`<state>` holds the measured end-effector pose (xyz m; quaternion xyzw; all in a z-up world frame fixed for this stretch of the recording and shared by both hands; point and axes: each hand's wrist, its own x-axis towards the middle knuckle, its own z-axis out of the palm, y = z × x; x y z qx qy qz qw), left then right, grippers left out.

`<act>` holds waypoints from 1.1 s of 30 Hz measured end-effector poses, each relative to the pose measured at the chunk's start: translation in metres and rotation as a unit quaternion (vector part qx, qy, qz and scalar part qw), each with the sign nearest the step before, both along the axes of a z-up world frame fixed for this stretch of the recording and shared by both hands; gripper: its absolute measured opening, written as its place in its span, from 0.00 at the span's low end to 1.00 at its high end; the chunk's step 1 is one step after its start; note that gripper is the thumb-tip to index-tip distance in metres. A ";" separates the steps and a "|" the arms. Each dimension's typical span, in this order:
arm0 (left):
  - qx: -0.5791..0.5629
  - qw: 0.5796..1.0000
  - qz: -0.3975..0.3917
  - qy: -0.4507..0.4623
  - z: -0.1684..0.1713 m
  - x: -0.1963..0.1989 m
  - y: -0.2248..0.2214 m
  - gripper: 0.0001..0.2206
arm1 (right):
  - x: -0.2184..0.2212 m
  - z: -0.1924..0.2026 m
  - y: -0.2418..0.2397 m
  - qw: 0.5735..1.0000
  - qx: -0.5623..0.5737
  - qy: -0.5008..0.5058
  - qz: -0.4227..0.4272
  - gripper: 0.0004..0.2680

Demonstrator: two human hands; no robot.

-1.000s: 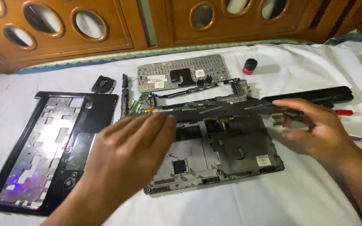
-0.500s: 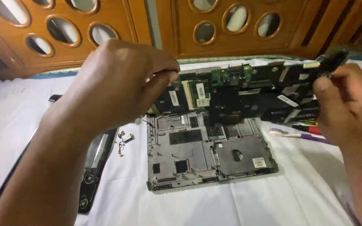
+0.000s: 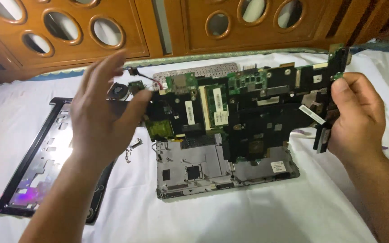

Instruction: Cleaning internal laptop components with a brush and installing the motherboard into the chassis.

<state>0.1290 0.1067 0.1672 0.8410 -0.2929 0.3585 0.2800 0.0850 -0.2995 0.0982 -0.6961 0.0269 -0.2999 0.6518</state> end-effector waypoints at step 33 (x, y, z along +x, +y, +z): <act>-0.428 0.715 -0.084 0.547 -0.100 -0.028 -0.004 0.12 | 0.012 -0.032 0.022 0.953 -0.205 0.221 0.038 0.08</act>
